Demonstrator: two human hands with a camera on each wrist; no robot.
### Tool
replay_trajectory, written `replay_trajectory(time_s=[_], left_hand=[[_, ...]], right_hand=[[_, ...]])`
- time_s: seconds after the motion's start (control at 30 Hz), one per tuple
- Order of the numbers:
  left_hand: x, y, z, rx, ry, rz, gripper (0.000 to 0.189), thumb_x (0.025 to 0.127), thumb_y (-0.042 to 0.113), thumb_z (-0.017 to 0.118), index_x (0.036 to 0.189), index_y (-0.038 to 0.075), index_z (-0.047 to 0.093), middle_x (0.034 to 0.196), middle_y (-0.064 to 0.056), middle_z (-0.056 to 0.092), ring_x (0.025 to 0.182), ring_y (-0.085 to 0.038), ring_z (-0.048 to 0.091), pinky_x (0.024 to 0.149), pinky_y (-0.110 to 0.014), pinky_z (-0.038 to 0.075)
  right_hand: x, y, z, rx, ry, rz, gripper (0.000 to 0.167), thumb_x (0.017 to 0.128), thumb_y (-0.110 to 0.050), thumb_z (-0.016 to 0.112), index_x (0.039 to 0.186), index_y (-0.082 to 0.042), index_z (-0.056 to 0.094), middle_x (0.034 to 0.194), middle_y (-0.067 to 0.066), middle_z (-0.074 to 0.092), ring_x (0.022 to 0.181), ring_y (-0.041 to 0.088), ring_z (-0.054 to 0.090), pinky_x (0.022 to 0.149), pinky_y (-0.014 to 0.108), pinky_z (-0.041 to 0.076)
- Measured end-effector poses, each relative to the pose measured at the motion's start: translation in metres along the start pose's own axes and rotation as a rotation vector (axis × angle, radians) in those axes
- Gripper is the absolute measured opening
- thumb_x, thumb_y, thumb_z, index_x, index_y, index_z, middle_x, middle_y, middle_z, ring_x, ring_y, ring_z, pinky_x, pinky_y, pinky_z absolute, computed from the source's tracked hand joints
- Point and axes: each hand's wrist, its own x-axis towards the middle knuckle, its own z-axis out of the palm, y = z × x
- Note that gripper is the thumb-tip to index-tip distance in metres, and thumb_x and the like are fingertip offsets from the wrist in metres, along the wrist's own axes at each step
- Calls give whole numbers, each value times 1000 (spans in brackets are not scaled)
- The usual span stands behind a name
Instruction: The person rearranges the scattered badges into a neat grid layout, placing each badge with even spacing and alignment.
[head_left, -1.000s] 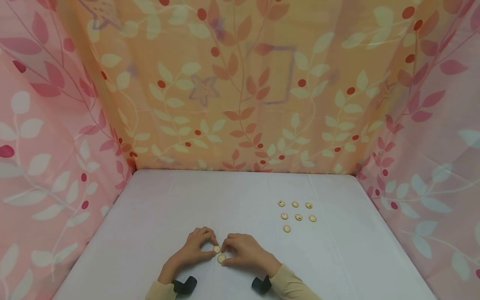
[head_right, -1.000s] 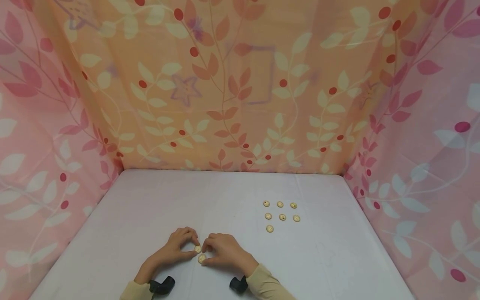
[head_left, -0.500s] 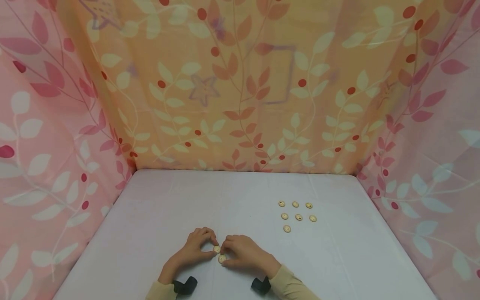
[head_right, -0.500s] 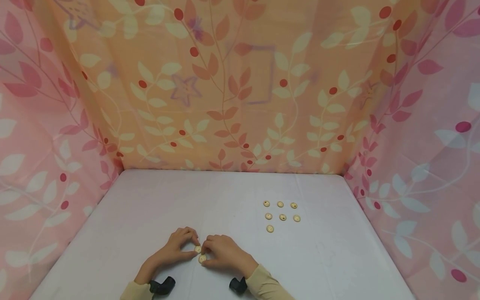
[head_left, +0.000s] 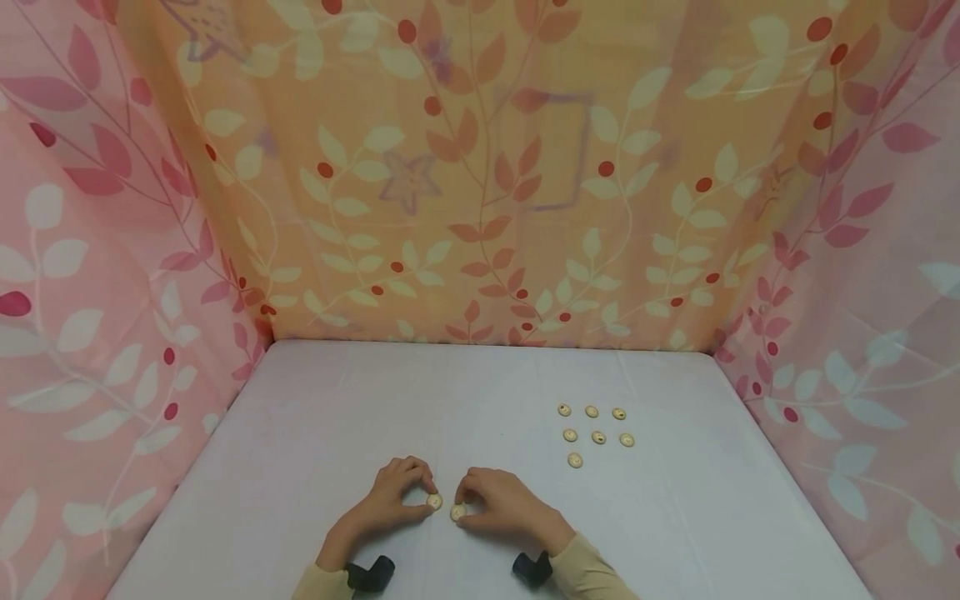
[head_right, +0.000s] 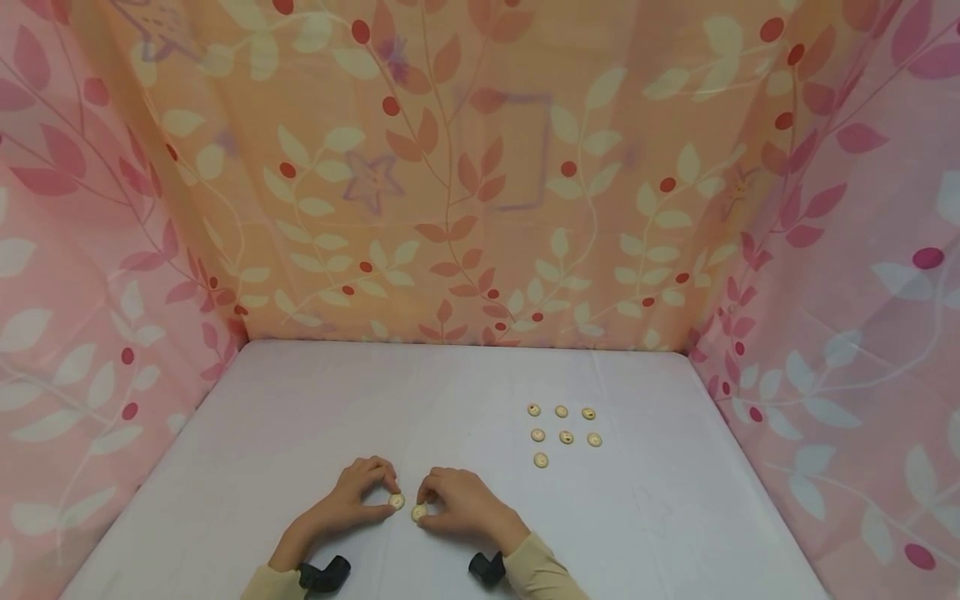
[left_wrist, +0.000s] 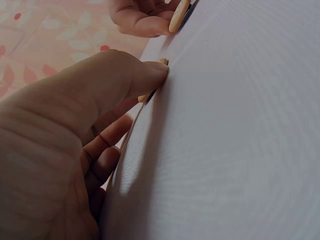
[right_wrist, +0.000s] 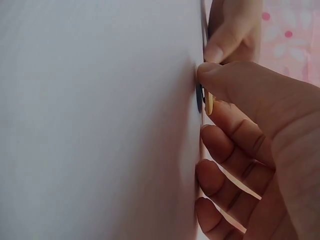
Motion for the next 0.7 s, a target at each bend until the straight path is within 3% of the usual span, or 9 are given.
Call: replay_trajectory(time_s=[0.47,0.7], left_hand=[[-1,1,0,0,-4,-17,21,73,32,75,84,36,58,105,19,50,100,-8,40,86,-43,28],[-1,0,0,2,-1,7,22,73,32,75,85,36,57,107,18,50,101,-8,40,85,-42,28]], right_hand=[[-18,20,-11,115,54,119,17,80,-38,70,91,-28,60,87,-18,55,80,-2,51,73,21,43],[-25,29,-15,155,86,141,19,78,-34,73,90,-26,61,86,-16,56,79,-1,52,71,20,43]])
